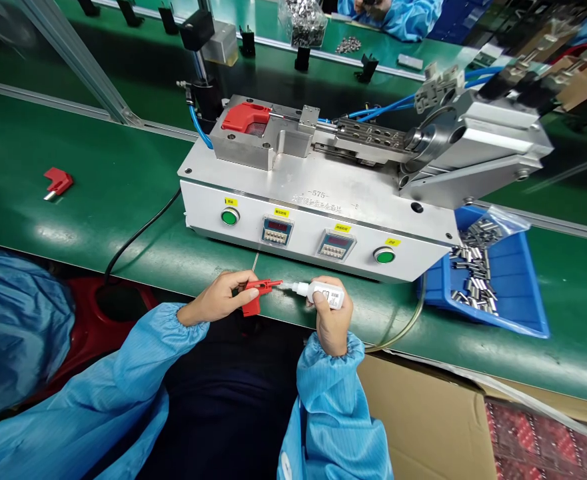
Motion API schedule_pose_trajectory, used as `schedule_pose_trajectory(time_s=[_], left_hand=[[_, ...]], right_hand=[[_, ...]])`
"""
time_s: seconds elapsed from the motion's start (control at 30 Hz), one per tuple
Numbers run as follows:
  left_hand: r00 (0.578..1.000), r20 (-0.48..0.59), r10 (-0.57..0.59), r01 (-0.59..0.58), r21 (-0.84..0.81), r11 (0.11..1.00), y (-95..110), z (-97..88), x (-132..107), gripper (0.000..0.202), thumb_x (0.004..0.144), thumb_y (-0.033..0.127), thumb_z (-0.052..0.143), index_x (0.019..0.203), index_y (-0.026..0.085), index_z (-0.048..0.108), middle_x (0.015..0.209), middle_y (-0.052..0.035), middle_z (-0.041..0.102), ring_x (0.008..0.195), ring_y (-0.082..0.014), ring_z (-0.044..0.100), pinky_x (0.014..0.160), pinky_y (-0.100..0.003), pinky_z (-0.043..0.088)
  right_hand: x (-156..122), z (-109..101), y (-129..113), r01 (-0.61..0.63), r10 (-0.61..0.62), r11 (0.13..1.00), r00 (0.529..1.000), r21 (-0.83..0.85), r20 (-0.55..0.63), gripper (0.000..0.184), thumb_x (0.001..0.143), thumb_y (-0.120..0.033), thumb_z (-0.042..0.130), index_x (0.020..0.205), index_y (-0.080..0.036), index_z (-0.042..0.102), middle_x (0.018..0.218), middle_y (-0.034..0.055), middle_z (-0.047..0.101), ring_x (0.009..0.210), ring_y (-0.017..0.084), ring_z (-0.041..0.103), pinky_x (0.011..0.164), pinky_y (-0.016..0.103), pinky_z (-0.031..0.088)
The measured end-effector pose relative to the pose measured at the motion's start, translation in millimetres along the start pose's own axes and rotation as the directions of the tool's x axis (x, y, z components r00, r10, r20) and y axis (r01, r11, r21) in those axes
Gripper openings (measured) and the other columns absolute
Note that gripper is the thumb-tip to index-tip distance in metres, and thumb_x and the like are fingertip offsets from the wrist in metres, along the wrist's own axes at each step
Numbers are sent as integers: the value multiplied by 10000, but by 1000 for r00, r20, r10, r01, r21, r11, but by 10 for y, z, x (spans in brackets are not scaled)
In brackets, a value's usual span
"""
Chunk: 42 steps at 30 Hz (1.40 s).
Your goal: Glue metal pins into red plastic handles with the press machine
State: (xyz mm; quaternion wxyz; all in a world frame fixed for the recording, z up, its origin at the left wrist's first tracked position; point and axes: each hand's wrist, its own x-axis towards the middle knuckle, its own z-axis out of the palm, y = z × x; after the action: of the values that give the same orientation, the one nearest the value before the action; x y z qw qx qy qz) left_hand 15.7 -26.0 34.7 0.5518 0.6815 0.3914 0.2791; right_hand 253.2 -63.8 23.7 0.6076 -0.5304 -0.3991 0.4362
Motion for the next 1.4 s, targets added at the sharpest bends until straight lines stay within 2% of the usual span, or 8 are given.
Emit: schedule_pose_trajectory(time_s=[0.57,1.0,1.4], left_hand=[[1000,-9,-3,3,13,1000,42,-3,6,285,979,421,562,835,183,625,653,30,520,587,-123,441,554,-238,349],[1000,-7,-2,2,15,1000,42,-3,2,276,982,406,559,839,181,627,654,30,528,587,-124,454,561,-239,349],[1000,8,-30,30,24,999,31,-12,2,337,999,474,559,849,181,632,664,16,543,599,-132,469,563,-240,368]], right_hand=[[-7,-6,8,-5,5,998,1000,-68,3,468,765,-650,823,908,-232,670,702,0,631,554,162,545,544,309,450],[-4,-4,22,15,-15,998,1000,-62,5,453,768,-636,824,894,-230,669,677,-6,632,552,165,563,540,306,445],[-11,-10,26,11,-12,997,1000,-76,-5,455,760,-645,816,888,-237,662,681,-3,627,538,167,555,529,314,451]])
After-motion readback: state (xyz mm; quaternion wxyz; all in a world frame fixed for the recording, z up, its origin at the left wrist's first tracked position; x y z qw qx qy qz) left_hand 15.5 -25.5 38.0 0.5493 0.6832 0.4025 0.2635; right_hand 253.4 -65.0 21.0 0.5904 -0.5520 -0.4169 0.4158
